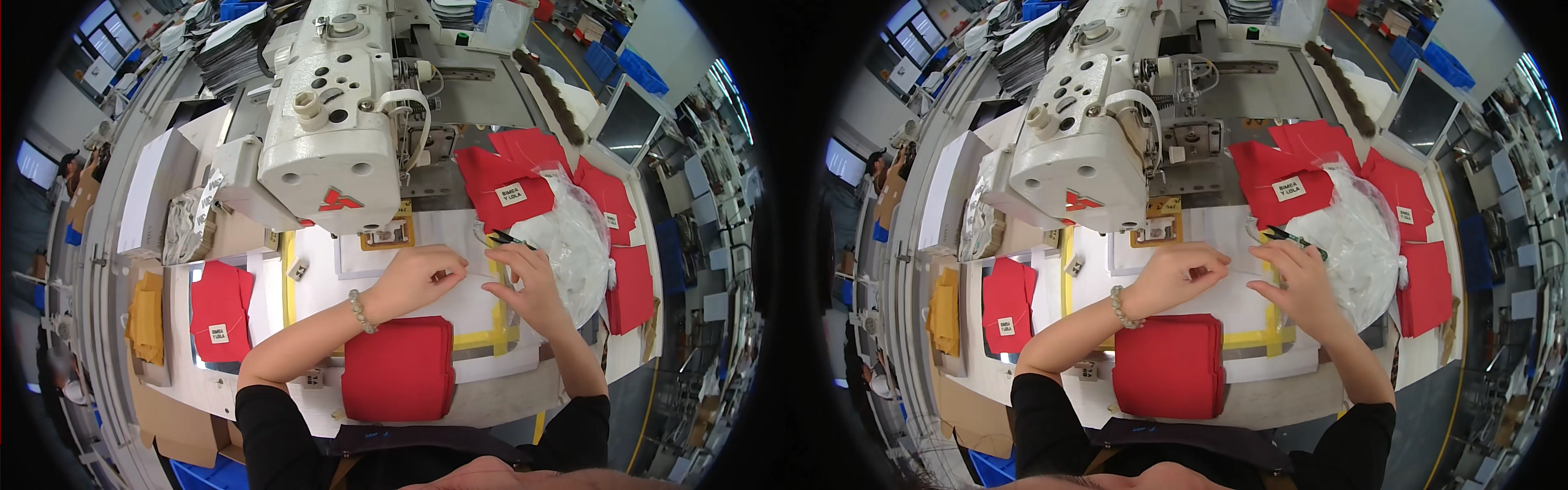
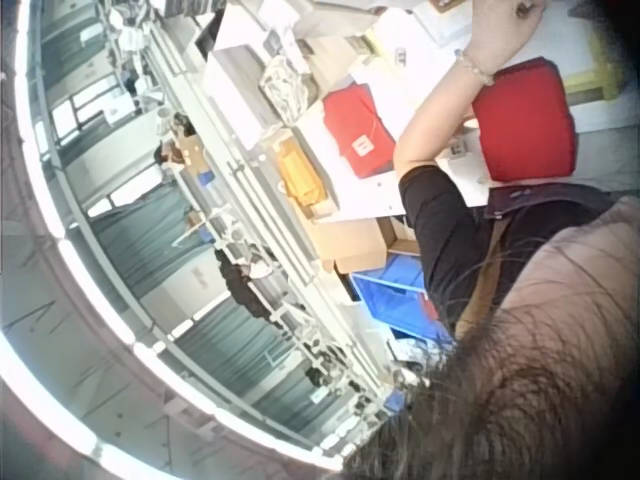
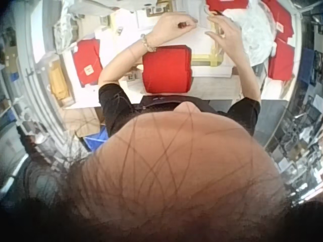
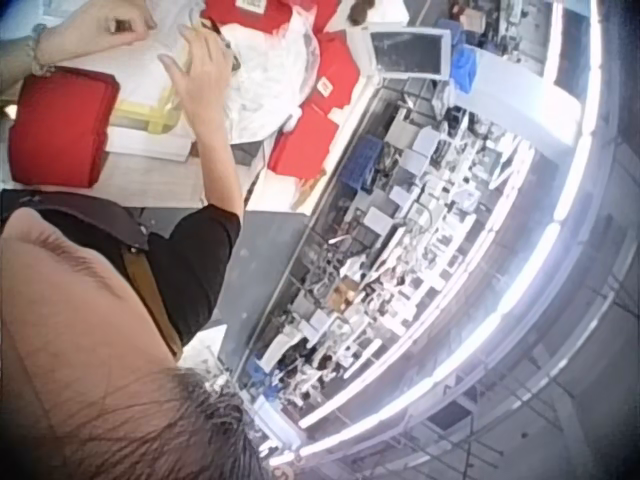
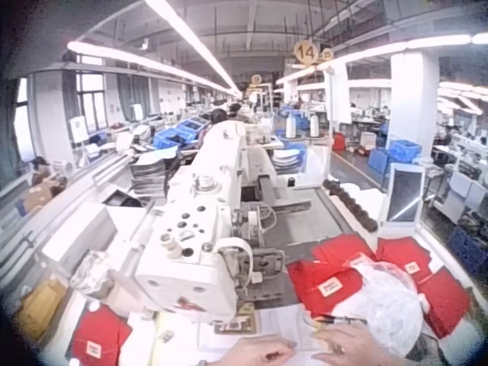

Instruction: The person aligns labels onto fabric pieces, feeds them into a sewing machine to stitch the labels in place, trims excess thread with snips, and stacks the finished pieces.

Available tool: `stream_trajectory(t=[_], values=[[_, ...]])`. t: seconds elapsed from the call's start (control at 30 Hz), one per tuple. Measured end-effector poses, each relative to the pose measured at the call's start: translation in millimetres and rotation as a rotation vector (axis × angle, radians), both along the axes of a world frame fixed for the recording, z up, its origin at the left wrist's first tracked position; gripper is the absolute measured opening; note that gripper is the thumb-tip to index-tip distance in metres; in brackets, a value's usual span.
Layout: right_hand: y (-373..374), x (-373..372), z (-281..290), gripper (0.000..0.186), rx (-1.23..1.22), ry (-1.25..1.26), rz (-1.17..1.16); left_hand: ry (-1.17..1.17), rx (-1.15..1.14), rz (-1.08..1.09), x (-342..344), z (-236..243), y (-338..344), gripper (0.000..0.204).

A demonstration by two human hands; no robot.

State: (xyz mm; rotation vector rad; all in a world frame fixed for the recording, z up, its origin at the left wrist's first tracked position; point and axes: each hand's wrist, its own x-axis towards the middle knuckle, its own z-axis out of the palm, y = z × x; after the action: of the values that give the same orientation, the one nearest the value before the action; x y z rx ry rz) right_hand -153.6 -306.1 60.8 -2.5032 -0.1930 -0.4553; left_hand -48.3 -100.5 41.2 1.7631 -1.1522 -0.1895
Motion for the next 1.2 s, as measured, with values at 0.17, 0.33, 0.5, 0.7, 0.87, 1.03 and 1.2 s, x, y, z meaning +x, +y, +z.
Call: stream_trajectory(t=[0.17,0.33,0.5,0.7,0.87,1.03,1.2], values=[[11.2,14.7,-17.3,0.032,-0.015,-0.103,0.208,-0.147,0.004,0.007,9.9,-6.0,51.6,0.003],[36.0,25.5,-28.5,0.032,-0.25,-0.143,0.401,-0.504,0.242,-0.008,18.0,-26.4,92.0,0.013],[51.5,31.7,-41.3,0.04,-0.338,-0.044,0.467,-0.635,0.278,-0.003,16.7,-35.4,97.6,0.025],[56.2,38.1,-44.6,0.042,-0.405,-0.052,0.419,-0.576,0.366,0.008,19.7,-36.2,101.0,0.044],[57.9,42.6,-47.1,0.041,-0.457,-0.063,0.376,-0.471,0.508,-0.02,20.0,-37.9,105.7,0.069],[58.6,48.1,-48.2,0.039,-0.465,-0.084,0.381,-0.506,0.51,0.012,19.8,-38.4,105.8,0.074],[58.6,51.3,-52.0,0.039,-0.475,-0.102,0.378,-0.514,0.511,0.039,18.6,-40.5,104.1,0.078]])
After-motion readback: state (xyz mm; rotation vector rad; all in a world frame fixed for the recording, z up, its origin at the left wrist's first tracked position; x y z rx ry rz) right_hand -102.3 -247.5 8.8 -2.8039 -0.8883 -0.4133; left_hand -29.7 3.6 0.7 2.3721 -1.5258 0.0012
